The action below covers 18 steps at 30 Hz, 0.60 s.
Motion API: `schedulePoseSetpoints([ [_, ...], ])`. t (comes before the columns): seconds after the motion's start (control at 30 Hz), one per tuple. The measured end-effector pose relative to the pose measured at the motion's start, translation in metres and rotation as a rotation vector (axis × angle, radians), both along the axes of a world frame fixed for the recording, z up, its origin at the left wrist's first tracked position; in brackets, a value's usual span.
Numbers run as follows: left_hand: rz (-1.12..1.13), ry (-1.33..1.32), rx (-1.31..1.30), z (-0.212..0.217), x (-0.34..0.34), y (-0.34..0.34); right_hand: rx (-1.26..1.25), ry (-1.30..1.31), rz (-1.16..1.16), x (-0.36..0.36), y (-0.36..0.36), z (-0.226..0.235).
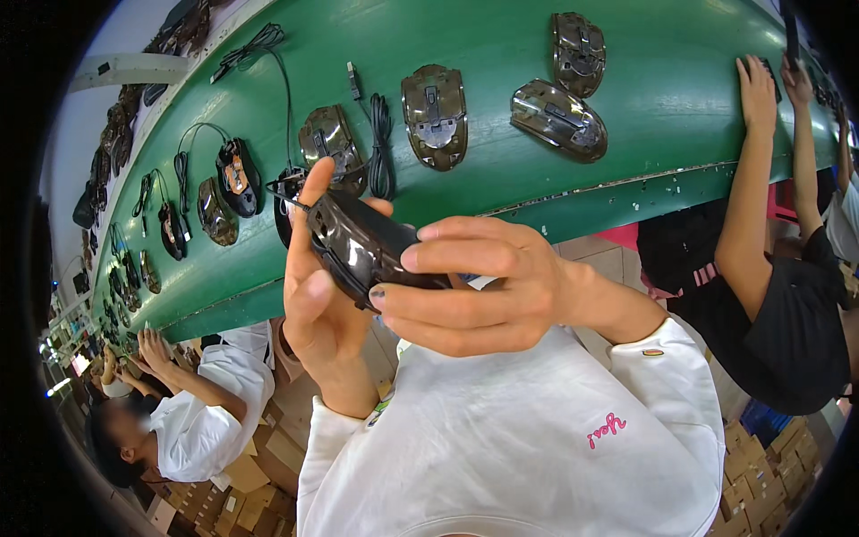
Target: The person assembles computer mice along a conveyor table by picking up mouse shells, fitting and snapping them onto mouse bases by hand, and setting the assembled mice back down.
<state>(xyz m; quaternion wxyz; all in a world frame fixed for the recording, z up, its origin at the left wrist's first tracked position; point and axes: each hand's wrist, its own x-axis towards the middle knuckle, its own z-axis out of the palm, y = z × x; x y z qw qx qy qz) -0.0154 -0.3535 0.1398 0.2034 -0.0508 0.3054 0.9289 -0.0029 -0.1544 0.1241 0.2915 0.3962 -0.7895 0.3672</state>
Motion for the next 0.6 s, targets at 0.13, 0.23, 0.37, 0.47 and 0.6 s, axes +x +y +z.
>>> schedulePoseSetpoints([
  [0.13,0.018,-0.036,0.008,0.007,-0.003,0.009,-0.060,-0.045,-0.046,-0.016,0.017,0.006],
  [0.23,-0.003,-0.046,-0.235,0.007,0.004,0.003,0.079,0.003,-0.205,-0.053,0.056,0.027],
  [0.37,-0.260,0.528,-0.045,0.028,0.025,-0.009,-0.425,0.440,-0.731,-0.090,0.153,0.048],
  [0.47,-0.353,0.762,-0.081,0.061,0.022,-0.017,-0.462,0.316,-0.924,-0.084,0.216,0.031],
  [0.6,-0.273,0.779,-0.272,0.082,0.042,-0.022,0.264,0.245,-1.130,-0.064,0.226,0.002],
])
